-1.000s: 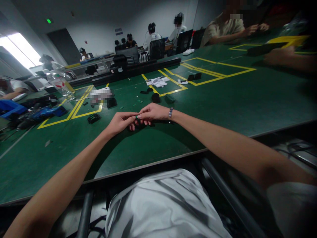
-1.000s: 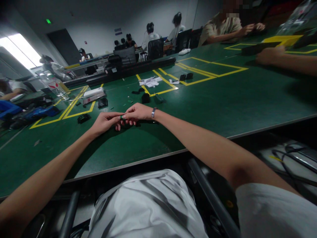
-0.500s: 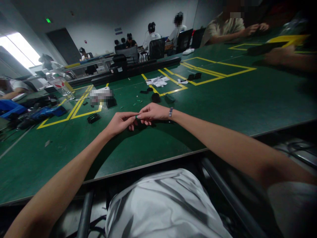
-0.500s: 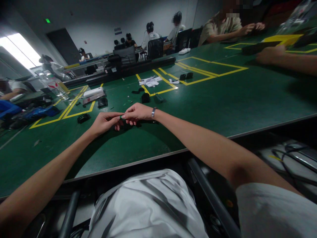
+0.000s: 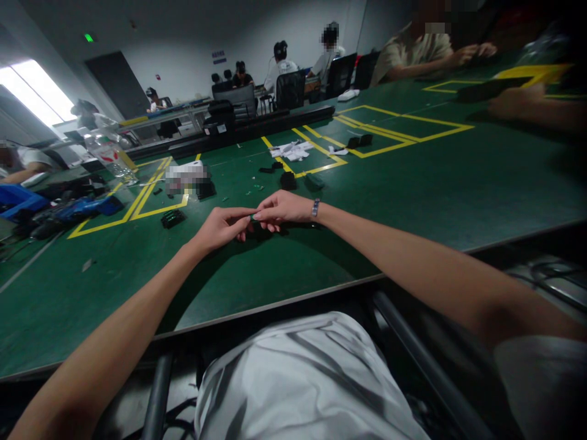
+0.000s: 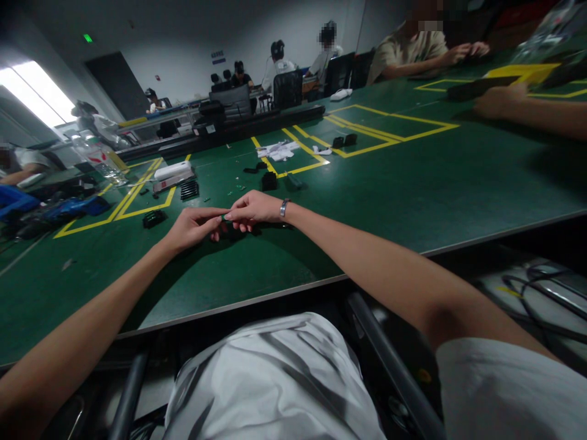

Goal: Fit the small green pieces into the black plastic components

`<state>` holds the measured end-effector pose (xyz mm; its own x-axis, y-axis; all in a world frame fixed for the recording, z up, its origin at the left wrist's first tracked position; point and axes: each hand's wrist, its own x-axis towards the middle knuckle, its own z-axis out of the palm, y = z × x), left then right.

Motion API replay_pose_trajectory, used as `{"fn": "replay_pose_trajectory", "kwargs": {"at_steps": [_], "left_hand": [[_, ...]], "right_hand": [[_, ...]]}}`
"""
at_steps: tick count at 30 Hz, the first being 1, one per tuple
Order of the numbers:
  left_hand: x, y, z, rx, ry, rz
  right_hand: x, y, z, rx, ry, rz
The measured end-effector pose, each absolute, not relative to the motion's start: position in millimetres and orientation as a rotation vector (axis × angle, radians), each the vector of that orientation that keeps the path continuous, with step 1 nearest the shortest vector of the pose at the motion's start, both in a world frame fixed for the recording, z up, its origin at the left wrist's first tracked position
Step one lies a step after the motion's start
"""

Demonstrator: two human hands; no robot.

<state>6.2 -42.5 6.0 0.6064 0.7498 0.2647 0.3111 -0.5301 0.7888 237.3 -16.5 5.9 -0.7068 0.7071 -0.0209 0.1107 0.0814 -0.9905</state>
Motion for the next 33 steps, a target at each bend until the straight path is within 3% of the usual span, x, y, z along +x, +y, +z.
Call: {"fn": "replay_pose_trajectory", "kwargs": {"at_steps": [33], "left_hand": [[8.4,-39.5,4.9,1.932,0.802,0.783]], "right_hand": [[239.8,-11.0,1.9,-0.715,-1.935,1.695]]}}
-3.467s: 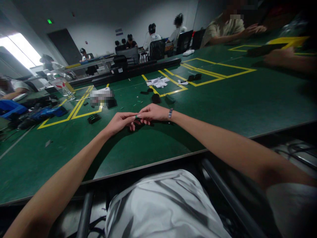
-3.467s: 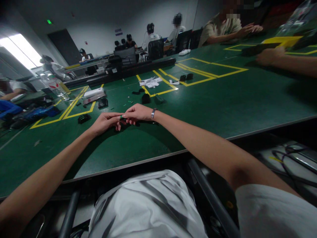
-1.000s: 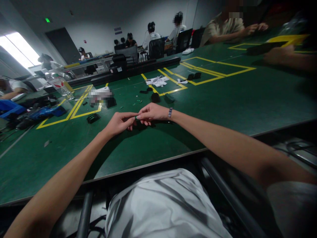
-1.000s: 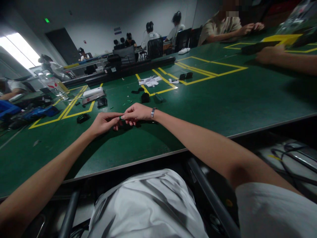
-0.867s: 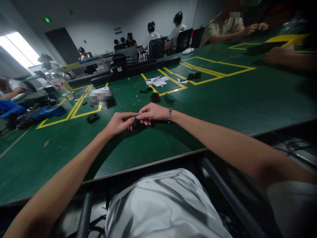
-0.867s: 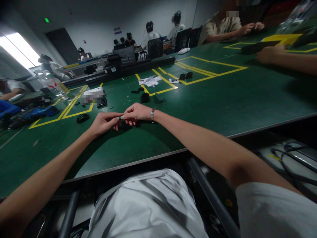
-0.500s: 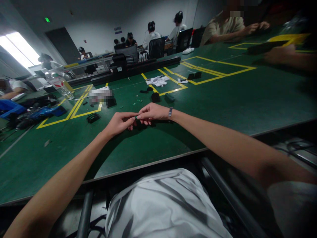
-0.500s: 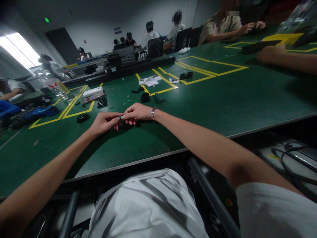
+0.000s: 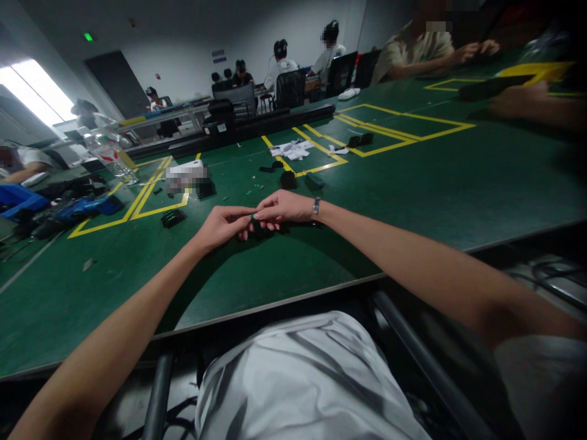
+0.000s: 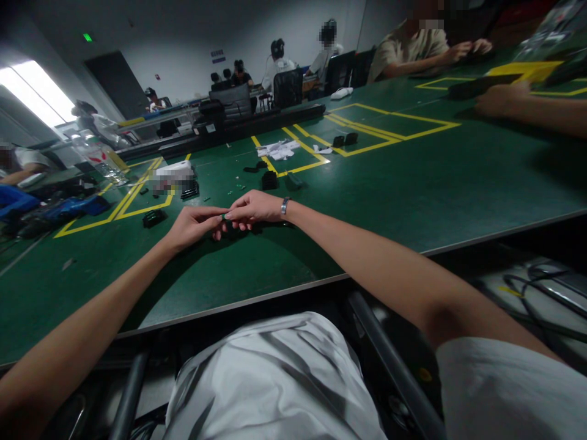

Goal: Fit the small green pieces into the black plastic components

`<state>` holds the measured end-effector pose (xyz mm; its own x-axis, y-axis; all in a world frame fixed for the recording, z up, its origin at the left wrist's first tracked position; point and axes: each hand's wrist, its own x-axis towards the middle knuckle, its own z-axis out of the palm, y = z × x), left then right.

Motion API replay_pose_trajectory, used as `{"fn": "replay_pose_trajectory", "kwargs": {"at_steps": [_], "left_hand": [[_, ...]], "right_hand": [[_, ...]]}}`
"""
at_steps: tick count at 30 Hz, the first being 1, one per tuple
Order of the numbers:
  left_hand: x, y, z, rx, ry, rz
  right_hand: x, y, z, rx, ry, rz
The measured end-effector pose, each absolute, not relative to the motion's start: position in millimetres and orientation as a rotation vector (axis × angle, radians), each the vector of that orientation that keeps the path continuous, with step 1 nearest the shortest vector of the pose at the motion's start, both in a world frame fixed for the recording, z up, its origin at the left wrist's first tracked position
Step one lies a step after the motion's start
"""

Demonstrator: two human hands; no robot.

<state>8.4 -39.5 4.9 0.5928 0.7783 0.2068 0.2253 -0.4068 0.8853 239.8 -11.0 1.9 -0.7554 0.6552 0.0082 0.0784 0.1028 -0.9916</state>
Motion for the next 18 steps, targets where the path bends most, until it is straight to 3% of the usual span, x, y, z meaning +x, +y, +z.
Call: {"fn": "replay_pose_trajectory", "kwargs": {"at_steps": [18], "left_hand": [[10.7,-36.6,3.8,1.706,0.809,0.769]], "right_hand": [[240.5,-10.4,1.1,-0.719,-1.882,1.749]]}}
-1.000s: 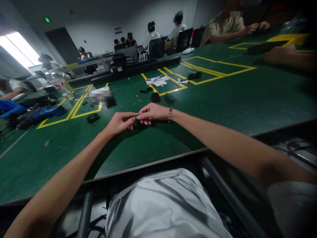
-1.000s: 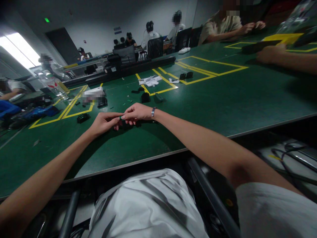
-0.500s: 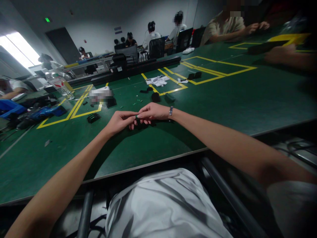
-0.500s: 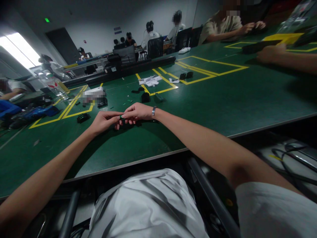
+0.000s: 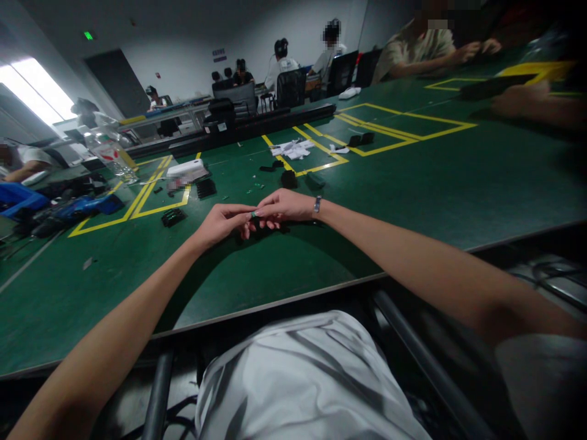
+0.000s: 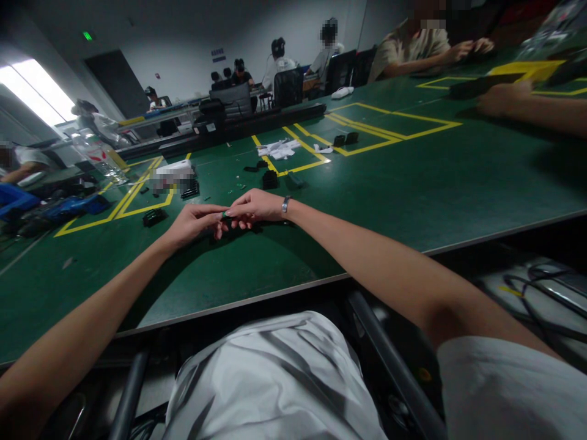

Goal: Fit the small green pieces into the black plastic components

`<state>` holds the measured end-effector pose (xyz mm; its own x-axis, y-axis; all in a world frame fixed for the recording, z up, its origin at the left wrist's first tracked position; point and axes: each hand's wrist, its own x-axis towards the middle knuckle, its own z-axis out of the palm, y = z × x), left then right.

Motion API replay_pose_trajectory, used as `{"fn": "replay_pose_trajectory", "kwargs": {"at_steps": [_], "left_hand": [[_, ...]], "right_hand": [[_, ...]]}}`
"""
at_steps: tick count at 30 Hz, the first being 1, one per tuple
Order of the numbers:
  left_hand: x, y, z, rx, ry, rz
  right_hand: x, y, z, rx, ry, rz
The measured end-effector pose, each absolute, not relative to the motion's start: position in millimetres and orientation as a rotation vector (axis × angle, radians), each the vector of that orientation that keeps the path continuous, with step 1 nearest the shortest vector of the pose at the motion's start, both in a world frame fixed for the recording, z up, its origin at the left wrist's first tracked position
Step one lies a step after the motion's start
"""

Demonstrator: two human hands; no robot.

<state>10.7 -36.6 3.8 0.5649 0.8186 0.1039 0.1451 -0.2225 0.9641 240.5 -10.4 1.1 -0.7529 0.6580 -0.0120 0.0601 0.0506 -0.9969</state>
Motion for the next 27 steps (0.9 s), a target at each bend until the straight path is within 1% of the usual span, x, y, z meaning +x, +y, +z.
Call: {"fn": "replay_pose_trajectory", "kwargs": {"at_steps": [11,27], "left_hand": [[9.3,-34.8,0.3,1.675,0.787,0.780],[9.9,-34.9,1.4,1.666,0.807,0.758]], "right_hand": [[240.9,-9.1,0.2,-0.679,-1.884,1.755],[240.3,-10.8,1.5,-0.749,-1.900,1.723]]}}
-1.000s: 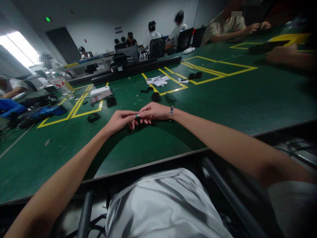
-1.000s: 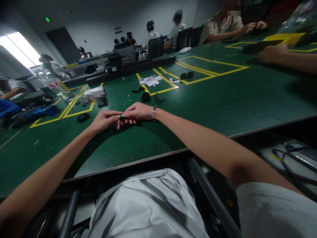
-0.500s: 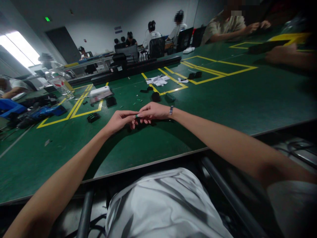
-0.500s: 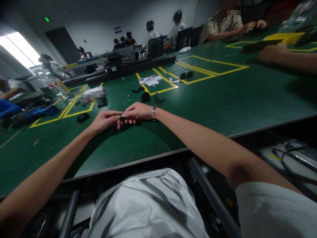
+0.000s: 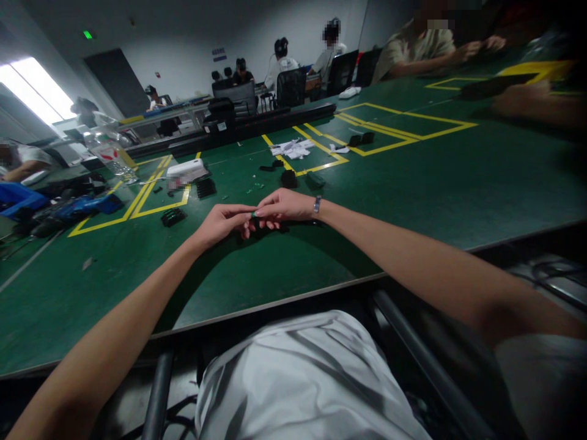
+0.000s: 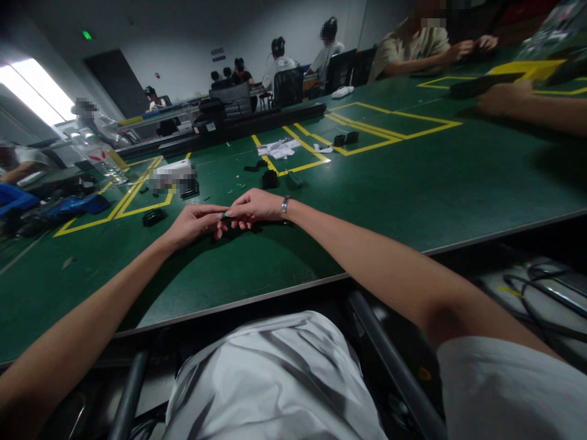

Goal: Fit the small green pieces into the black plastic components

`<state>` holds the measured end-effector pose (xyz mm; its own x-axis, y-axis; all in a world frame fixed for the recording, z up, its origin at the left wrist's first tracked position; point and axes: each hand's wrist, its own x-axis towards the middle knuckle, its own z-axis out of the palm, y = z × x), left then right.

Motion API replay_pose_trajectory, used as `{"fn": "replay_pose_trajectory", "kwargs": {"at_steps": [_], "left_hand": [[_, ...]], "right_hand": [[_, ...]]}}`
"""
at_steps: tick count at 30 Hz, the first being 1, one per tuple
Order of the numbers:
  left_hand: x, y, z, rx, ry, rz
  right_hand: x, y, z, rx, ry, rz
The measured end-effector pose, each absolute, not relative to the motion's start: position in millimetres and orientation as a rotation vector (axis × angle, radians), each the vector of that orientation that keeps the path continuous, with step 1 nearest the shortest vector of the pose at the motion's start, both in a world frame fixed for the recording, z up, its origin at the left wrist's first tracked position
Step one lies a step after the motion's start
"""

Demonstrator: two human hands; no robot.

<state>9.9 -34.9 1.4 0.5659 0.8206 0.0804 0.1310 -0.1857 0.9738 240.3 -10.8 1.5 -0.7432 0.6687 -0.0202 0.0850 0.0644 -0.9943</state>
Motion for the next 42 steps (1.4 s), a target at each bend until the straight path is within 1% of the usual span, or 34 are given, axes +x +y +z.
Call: {"fn": "replay_pose_trajectory", "kwargs": {"at_steps": [25,42], "left_hand": [[11.4,-37.7,6.0,1.733,0.809,0.775],[11.1,-37.8,3.7,1.703,0.800,0.774]], "right_hand": [[241.8,-9.2,2.1,-0.679,-1.895,1.791],[241.1,-10.3,3.3,-0.727,-1.930,1.737]]}}
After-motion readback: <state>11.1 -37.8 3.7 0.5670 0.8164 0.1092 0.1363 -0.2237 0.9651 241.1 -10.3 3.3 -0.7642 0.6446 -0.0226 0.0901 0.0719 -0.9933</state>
